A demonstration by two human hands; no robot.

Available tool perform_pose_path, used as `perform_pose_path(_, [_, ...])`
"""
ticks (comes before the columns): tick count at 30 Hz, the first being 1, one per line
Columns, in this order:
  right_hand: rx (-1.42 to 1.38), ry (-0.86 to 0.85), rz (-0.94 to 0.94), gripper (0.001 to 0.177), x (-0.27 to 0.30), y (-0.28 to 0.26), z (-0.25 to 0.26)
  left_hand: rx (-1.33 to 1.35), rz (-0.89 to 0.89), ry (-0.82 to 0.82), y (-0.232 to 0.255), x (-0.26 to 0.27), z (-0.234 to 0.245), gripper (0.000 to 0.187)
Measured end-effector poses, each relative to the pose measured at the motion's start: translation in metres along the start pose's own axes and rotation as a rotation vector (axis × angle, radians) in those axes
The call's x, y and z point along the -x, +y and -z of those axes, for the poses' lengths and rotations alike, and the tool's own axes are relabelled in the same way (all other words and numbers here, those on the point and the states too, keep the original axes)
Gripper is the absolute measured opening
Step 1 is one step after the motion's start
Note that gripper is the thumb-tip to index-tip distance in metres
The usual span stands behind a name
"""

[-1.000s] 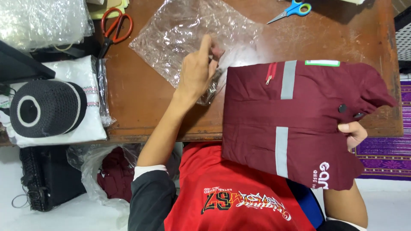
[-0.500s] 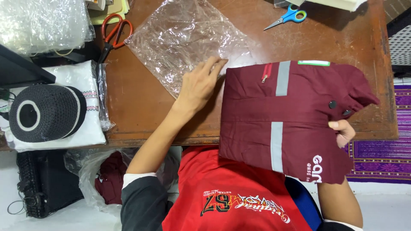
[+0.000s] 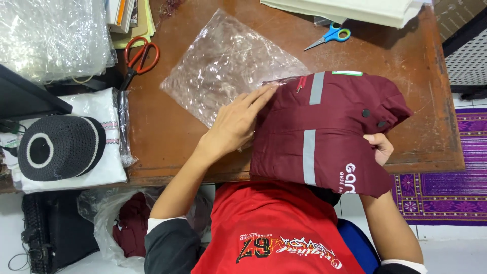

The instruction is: Folding a garment, placing it in a plastic bag, and cutting individual labels from a printed sheet using scissors.

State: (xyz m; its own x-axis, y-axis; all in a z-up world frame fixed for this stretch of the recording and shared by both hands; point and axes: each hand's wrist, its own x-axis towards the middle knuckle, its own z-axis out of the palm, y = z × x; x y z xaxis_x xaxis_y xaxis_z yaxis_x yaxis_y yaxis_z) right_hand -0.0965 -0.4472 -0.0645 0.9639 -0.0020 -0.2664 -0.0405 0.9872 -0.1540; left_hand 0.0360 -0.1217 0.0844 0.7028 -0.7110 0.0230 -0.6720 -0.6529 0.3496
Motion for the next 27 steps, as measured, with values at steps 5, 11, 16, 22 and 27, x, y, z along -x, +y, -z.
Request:
perform_pose_path(5, [-0.06,-0.038,-0.008,0.032,-0.001,0.01,-0.006,0.033,0.005,-0.165,0.02,0.007,0.023,0.088])
perform_pose_path(11, [0.086,0.019,-0.023,0.032,0.0,-0.01,0.031,0.292,0.045,-0.086,0.003,0.027,-0.003,0.09])
perform_pose_path(16, [0.157,0.175,0.212,0.01,0.014,0.01,0.004,0.35,0.094,0.018,-0.008,0.051,-0.03,0.057])
perform_pose_path(22, [0.372,0.275,0.416,0.023,0.023,0.015,0.028,0.444,0.312,0.181,-0.006,0.077,-0.053,0.039])
perform_pose_path(27, [0.535,0.266,0.465,0.017,0.026,0.021,0.047,0.511,0.317,0.306,-0.006,0.088,-0.069,0.038])
